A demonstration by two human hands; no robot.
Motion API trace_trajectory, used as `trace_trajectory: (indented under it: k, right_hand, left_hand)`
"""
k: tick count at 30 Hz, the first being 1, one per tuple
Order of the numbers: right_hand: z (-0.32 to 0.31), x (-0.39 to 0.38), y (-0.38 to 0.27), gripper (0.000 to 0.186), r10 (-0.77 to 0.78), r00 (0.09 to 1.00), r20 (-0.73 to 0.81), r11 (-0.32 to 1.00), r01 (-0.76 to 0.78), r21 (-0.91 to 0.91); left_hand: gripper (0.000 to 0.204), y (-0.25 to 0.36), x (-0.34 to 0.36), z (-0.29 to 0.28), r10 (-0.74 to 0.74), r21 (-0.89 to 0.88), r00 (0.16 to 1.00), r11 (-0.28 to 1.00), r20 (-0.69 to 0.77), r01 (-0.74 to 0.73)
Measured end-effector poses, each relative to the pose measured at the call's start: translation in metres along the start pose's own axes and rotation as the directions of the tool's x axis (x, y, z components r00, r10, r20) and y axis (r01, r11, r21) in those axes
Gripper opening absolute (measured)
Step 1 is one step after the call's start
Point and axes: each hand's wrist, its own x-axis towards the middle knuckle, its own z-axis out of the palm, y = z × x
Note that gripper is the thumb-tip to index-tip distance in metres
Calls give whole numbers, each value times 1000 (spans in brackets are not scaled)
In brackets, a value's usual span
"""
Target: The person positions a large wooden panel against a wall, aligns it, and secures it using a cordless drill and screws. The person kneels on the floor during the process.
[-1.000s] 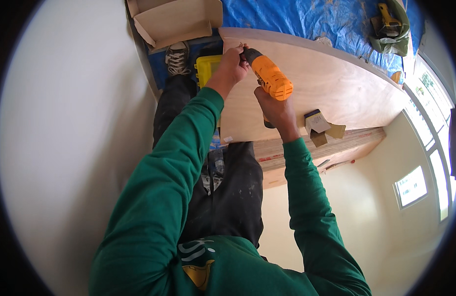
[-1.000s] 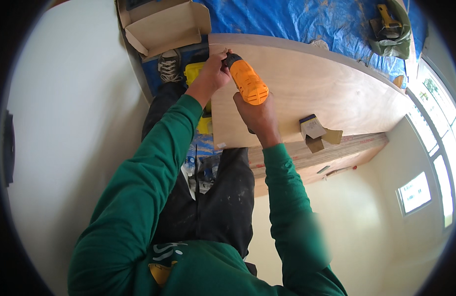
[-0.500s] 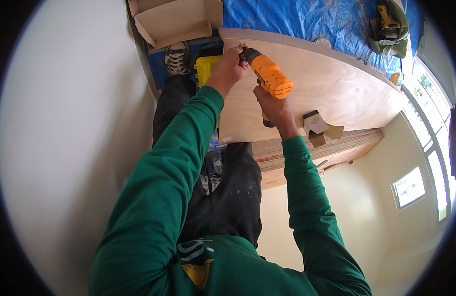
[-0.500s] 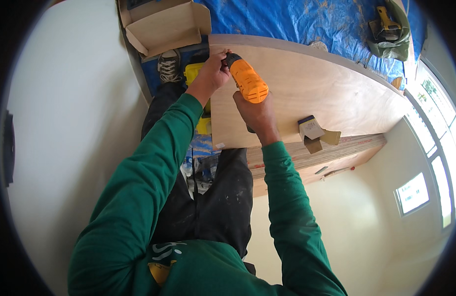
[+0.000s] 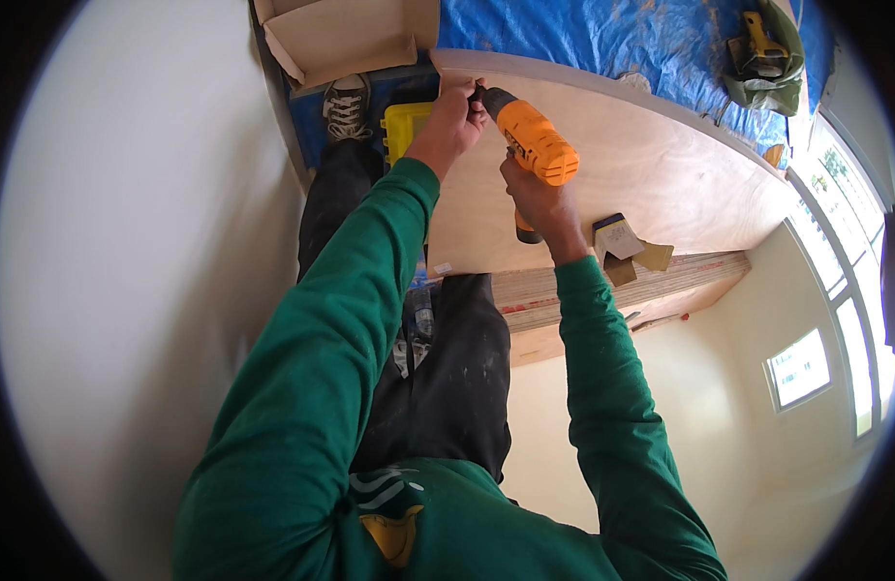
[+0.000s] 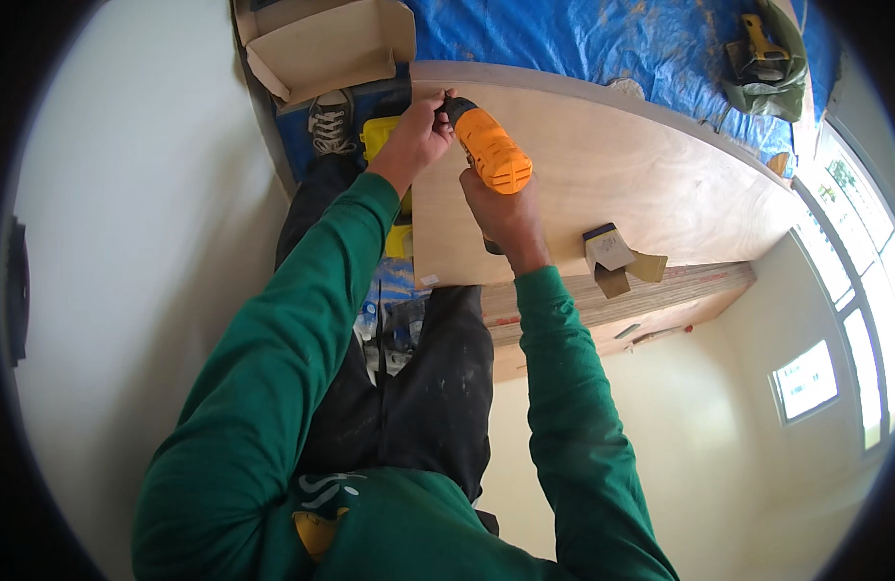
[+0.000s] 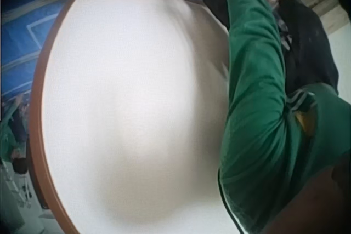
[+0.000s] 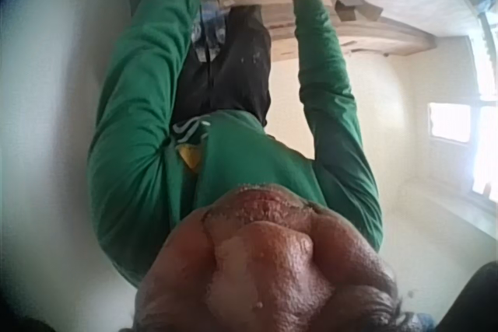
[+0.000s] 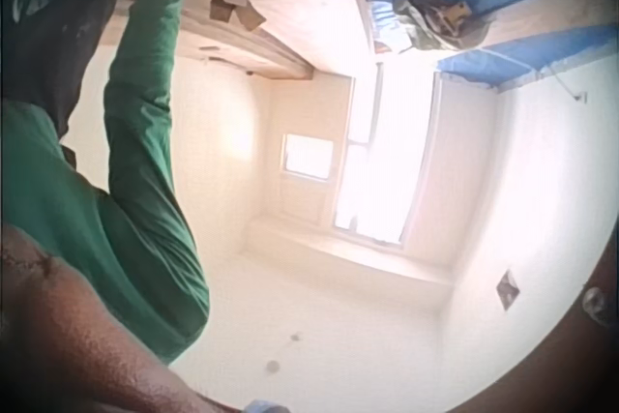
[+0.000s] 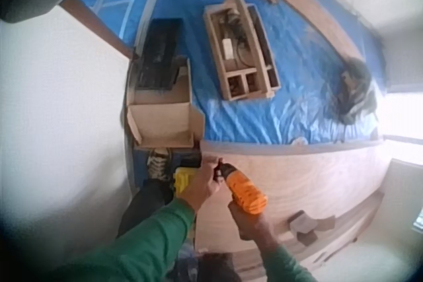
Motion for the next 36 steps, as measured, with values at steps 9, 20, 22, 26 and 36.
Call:
trace_trajectory:
  k: [9, 20, 22, 26, 36]
  right_hand:
    - [1, 3, -8, 18, 21, 1000, -14, 999, -22, -31]
    - [5, 4, -11, 17, -11, 1000, -24, 1000, 11, -10]
    - [6, 4, -12, 17, 0, 1000, -24, 1000, 0, 0]
    - [7, 5, -9, 18, 27, 999, -37, 999, -28, -30]
    - [7, 5, -7, 22, 45, 999, 21, 996, -43, -72]
  left_hand:
    - [18, 3, 9, -4, -48, 5, 997, 999, 64, 48]
    - [18, 5, 6, -1, -31, 55, 995, 998, 97, 25]
    - [19, 5, 6, 0, -27, 51, 995, 998, 95, 23]
    - [22, 6, 8, 2, -41, 61, 998, 997, 44, 38]
    - [20, 6, 12, 1, -24, 67, 998, 998, 55, 20]
